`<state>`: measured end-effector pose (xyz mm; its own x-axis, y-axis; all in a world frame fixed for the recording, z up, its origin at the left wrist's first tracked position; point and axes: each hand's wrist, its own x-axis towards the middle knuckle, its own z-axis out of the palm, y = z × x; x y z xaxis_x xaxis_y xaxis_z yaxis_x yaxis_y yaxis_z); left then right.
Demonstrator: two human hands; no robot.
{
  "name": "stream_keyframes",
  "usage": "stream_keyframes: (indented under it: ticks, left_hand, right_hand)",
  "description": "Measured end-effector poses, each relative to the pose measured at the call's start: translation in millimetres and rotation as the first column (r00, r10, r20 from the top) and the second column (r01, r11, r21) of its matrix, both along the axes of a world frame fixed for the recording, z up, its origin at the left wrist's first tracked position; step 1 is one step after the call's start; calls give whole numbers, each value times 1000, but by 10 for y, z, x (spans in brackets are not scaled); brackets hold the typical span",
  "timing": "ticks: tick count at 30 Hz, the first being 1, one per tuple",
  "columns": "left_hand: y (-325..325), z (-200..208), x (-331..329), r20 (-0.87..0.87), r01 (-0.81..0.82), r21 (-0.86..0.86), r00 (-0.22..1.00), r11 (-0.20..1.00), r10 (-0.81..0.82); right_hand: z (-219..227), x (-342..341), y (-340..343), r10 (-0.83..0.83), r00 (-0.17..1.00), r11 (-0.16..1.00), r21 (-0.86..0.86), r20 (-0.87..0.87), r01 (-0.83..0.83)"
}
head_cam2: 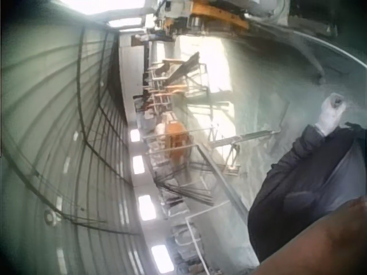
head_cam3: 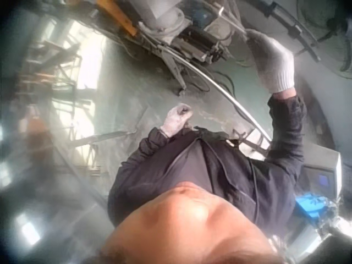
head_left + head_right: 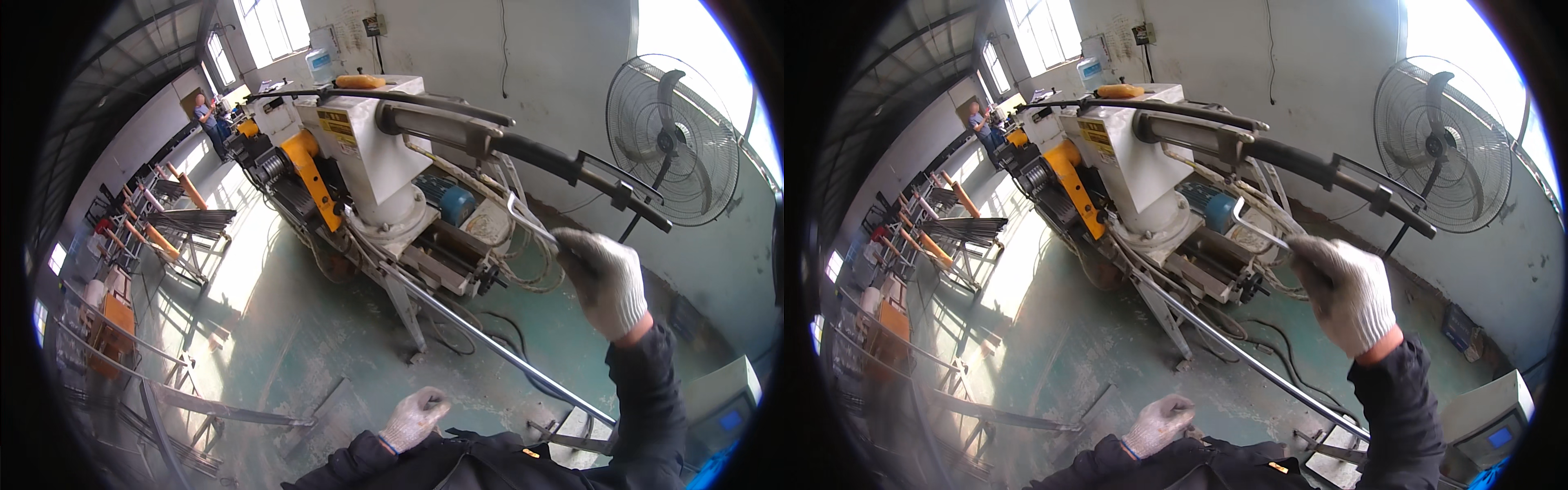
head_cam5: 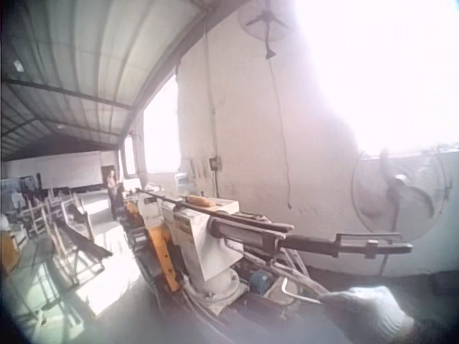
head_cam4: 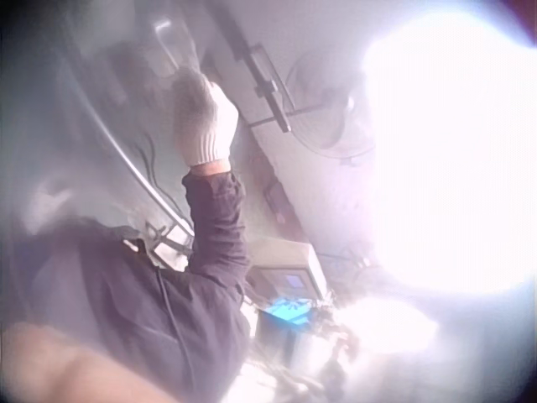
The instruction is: The person picks up metal rods from a rack, places them into a bending machine, operates the machine to bend the rods, and then removes the bent rods. The person repeats this process multiple times, handling the rods with gloved hands and using a control panel to operate the machine.
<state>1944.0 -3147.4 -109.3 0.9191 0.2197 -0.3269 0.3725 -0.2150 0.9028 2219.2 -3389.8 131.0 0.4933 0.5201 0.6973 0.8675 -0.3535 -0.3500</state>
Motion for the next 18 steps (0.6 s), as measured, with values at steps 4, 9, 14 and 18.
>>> stream_keyframes:
  ticks: [4, 9, 14, 18]
  left_hand:
    - [819, -273, -352, -74, -260, -61, 964, 964, 256]
    - [1460, -579, -442, -71, -460, -122, 888, 879, 455]
    - [1952, -796, -474, -168, -566, -218, 824, 795, 541]
    - [2383, -676, -465, -167, -729, -237, 681, 642, 713]
  right_hand:
    - [521, 581, 1189, -56, 998, 998, -22, 22, 57]
    - [1040, 1651, 2793, -199, 979, 967, -155, 44, 204]
    - [1227, 2971, 4403, -292, 956, 925, -258, -19, 278]
    - [1210, 3930, 5632, -312, 947, 808, -503, 76, 306]
